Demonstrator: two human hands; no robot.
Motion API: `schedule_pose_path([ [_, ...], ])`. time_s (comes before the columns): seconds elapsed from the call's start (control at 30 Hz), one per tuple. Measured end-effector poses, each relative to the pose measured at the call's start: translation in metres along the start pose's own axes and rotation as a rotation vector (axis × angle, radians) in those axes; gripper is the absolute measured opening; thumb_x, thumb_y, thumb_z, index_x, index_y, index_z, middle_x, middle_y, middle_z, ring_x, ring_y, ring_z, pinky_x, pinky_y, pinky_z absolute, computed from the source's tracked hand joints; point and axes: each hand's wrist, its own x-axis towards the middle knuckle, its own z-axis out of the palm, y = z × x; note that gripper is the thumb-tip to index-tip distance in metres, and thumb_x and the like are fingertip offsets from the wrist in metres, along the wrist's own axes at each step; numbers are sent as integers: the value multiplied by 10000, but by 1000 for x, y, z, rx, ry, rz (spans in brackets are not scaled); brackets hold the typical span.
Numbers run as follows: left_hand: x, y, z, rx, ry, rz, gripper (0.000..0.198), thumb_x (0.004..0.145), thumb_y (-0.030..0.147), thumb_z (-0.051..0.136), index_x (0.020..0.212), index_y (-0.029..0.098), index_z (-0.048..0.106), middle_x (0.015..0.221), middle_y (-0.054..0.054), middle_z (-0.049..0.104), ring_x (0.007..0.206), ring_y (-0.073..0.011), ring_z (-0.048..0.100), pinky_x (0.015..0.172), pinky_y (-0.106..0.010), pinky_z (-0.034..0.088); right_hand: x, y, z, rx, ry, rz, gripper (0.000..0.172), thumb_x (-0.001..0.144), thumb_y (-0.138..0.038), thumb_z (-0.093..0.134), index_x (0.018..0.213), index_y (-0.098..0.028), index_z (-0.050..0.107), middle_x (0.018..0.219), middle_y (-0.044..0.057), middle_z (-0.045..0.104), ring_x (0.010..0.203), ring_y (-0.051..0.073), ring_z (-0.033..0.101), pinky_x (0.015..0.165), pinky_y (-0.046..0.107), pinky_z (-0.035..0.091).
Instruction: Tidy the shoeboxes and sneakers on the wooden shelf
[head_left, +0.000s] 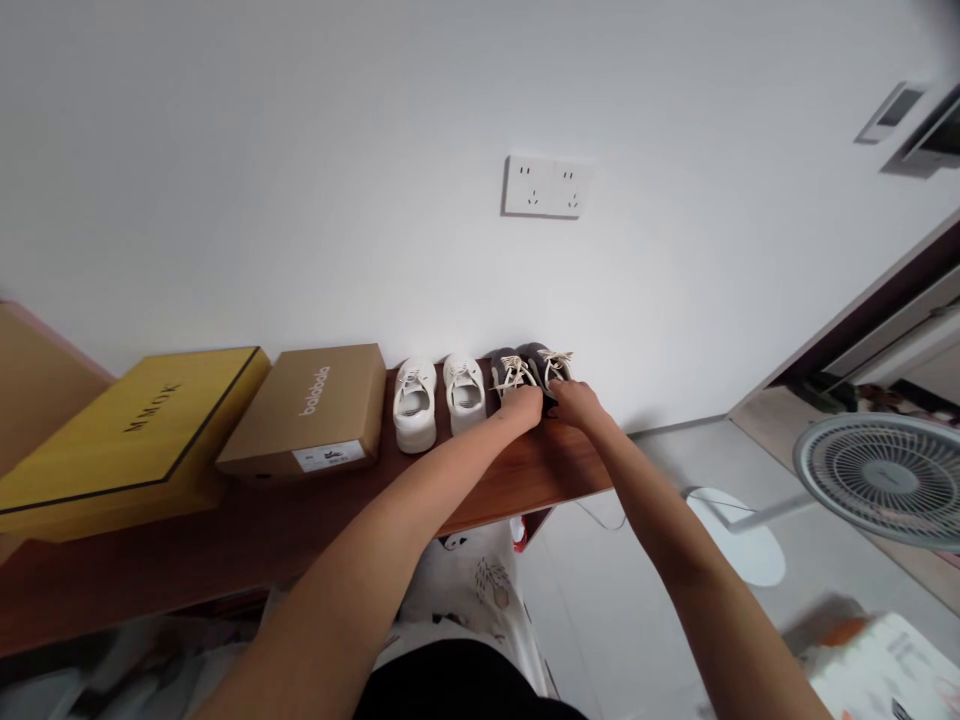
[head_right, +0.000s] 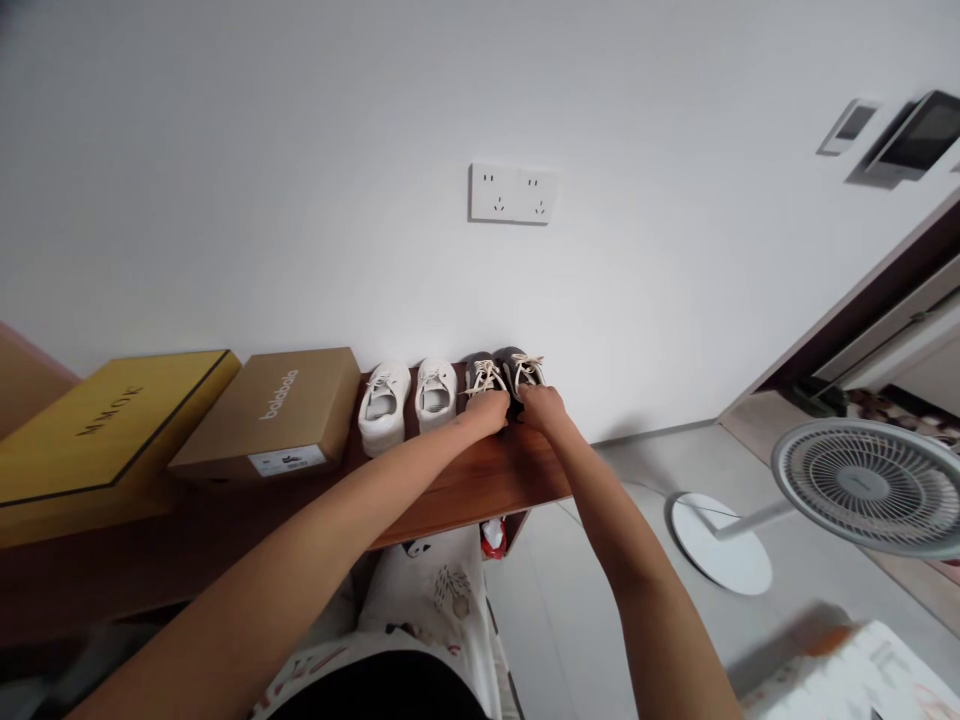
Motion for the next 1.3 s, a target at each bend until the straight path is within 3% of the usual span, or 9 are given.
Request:
schedule_pose_path([
  [0.2, 2, 1, 5, 9, 31, 5, 282, 826, 120, 648, 1105, 126, 686, 1097, -217, 709, 1142, -336, 653, 983, -425, 485, 1, -12, 11, 80, 59, 11, 277, 805, -171, 671, 1077, -156, 616, 1078, 188, 719, 1044, 312, 669, 895, 376, 448],
  [0.37, -22, -4, 12, -14, 171, 89, 443, 825, 141, 672, 1260, 132, 590, 1285, -218, 615, 1277, -344, 539, 1081, -455, 399, -11, -14, 21, 140, 212, 16, 271, 828, -136, 614, 1098, -123, 617, 1146, 221, 676, 1104, 336, 614, 977, 435, 413],
  [0.53, -102, -51, 9, -200, 381, 325, 536, 882, 266, 642, 1394, 218, 491, 1389, -139, 549, 1311, -283, 493, 1141, -425, 347, -37, -35, 20, 452, 535, 77, 313, 903, -255, 544, 1194, -147, 590, 1225, 203, 626, 1158, 339, 554, 1016, 480, 404],
  [0.63, -170, -105, -2, -329, 401, 224, 468, 891, 268, 612, 1353, 243, 540, 1343, -112, 588, 1273, -256, 530, 1130, -406, 375, -52, -81, 20, 865, 591, 30, 315, 927, -415, 537, 1130, -185, 610, 1147, 161, 655, 1091, 304, 591, 979, 450, 454],
  [0.8, -269, -205, -12, -688, 622, -149, 270, 846, 314, 659, 1097, 215, 656, 1091, -94, 682, 1042, -232, 639, 1005, -407, 473, -75, -208, 28, 1695, 230, 54, 476, 758, -573, 730, 1039, -211, 603, 924, 48, 680, 844, 197, 634, 829, 344, 523],
  [0.9, -309, -261, -10, -1056, 825, -434, 310, 749, 398, 761, 952, 199, 639, 924, -53, 660, 892, -191, 638, 870, -361, 518, -81, -285, 26, 2047, -151, 195, 454, 691, -503, 814, 973, -213, 606, 894, 27, 662, 755, 151, 620, 740, 286, 528],
  [1.0, -334, -315, -17, -1438, 1032, -710, 366, 709, 447, 798, 867, 202, 576, 803, 11, 576, 748, -118, 585, 749, -279, 507, -73, -342, 15, 2217, -431, 343, 334, 764, -440, 784, 925, -207, 608, 947, 57, 650, 795, 144, 640, 738, 260, 543],
  [1.17, -346, -390, -51, -1655, 1272, -1030, 263, 857, 417, 678, 865, 228, 495, 805, 26, 488, 677, -84, 515, 674, -245, 486, -32, -391, -5, 2199, -496, 613, 475, 817, -582, 709, 1092, -214, 588, 1004, 104, 632, 977, 219, 656, 799, 346, 585],
  [1.3, -344, -421, -68, -1665, 1238, -1093, 297, 810, 392, 706, 901, 230, 473, 806, 44, 447, 615, -65, 427, 652, -252, 482, -1, -399, -7, 2130, -388, 435, 645, 751, -735, 677, 1103, -201, 594, 940, 119, 637, 963, 275, 654, 798, 446, 591],
])
